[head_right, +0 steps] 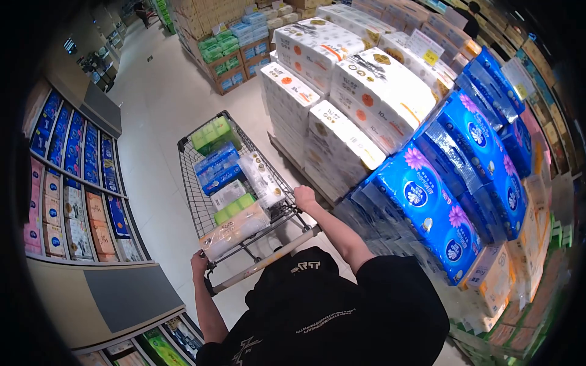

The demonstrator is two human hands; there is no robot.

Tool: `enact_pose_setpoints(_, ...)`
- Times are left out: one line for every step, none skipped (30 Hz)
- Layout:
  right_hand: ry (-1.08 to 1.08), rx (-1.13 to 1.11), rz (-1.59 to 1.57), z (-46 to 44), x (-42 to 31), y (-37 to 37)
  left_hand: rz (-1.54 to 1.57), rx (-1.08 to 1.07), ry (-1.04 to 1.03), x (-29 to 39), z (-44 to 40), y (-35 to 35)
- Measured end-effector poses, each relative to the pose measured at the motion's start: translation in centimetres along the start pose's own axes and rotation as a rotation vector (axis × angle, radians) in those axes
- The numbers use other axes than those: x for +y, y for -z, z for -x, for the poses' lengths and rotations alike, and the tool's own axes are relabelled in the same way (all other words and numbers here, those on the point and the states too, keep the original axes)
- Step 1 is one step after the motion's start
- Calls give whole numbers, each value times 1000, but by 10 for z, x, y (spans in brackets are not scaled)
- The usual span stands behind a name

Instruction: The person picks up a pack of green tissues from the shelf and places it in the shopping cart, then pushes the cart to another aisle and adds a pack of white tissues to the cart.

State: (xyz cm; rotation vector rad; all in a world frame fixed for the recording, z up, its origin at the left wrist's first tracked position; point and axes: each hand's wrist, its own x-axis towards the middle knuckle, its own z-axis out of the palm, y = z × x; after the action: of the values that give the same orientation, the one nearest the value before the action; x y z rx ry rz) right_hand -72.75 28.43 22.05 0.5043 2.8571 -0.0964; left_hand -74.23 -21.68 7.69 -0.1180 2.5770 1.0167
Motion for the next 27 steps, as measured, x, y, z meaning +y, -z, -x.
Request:
enact_pose_setpoints(-13, -28, 12, -6, -5, 3, 25, -19, 27, 8, -8, 7)
enact_pose_setpoints(-24, -23, -1, -13, -10, 6, 49, -37, 52, 15, -16, 15)
enact_pose_setpoints(-14, 1, -17, -20, -15, 7, 31, -41, 37, 16, -28, 21)
enact_pose_setpoints(-12, 27, -30, -26, -18, 7, 15, -49, 19, 16, -39, 25)
enact_pose_setpoints(-18, 24, -28, -33, -22, 7, 6, -54, 0, 16, -50, 28)
enact_pose_setpoints(-44, 31, -42, -40, -24, 7, -3, -61, -21, 18, -61, 31)
enact_pose_setpoints(-52, 35, -41, -47, -27, 5, 7, -64, -44, 18, -72, 34)
enact_pose_setpoints(-59, 38, -40, -54, -29, 4, -7, -76, -66, 19, -84, 38)
enact_pose_setpoints(-58, 58, -34, -58, -34, 6, -4, -92, -51, 26, -89, 45)
enact_pose_setpoints(-80, 61, -45, -64, -38, 8, -3, -107, -32, 35, -94, 52)
enact_pose_setpoints(-83, 51, -48, -69, -41, 11, -1, -120, -31, 40, -102, 57)
enact_pose_setpoints(-84, 41, -50, -74, -45, 14, -11, -130, -50, 44, -110, 62)
enact_pose_setpoints(-109, 29, -60, -80, -49, 15, -34, -115, -83, 44, -119, 65)
enact_pose_setpoints(-120, 26, -70, -85, -51, 16, -58, -102, -118, 46, -127, 67)
enact_pose_setpoints(-127, 43, -79, -88, -55, 18, -13, -105, -142, 40, -140, 67)
enact_pose_setpoints(-135, 58, -86, -92, -58, 19, -22, -122, -163, 37, -153, 66)
enact_pose_setpoints(-142, 15, -100, -94, -62, 26, -13, -119, -140, 40, -159, 71)
enact_pose_setpoints(-152, 3, -95, -99, -65, 27, -4, -115, -115, 41, -166, 72)
enact_pose_setpoints(-167, -5, -95, -104, -68, 28, -6, -135, -118, 43, -176, 75)
enact_pose_setpoints(-179, -11, -94, -110, -70, 28, -11, -150, -131, 41, -184, 76)
enact_pose_setpoints(-189, -4, -93, -115, -72, 27, -51, -127, -180, 44, -191, 80)
enact_pose_setpoints(-197, 7, -92, -121, -74, 27, -87, -102, -232, 48, -200, 82)
enact_pose_setpoints(-196, -1, -83, -127, -75, 26, -75, -116, -214, 50, -207, 85)
enact_pose_setpoints(-193, 26, -91, -131, -77, 26, -82, -131, -231, 50, -220, 85)
enact_pose_setpoints(-202, 22, -98, -135, -79, 29, -39, -138, -225, 44, -234, 85)
enact_pose_setpoints(-207, 13, -104, -138, -82, 32, 3, -145, -212, 37, -245, 81)
enact_pose_setpoints(-222, 6, -103, -139, -87, 36, -42, -147, -221, 47, -246, 88)
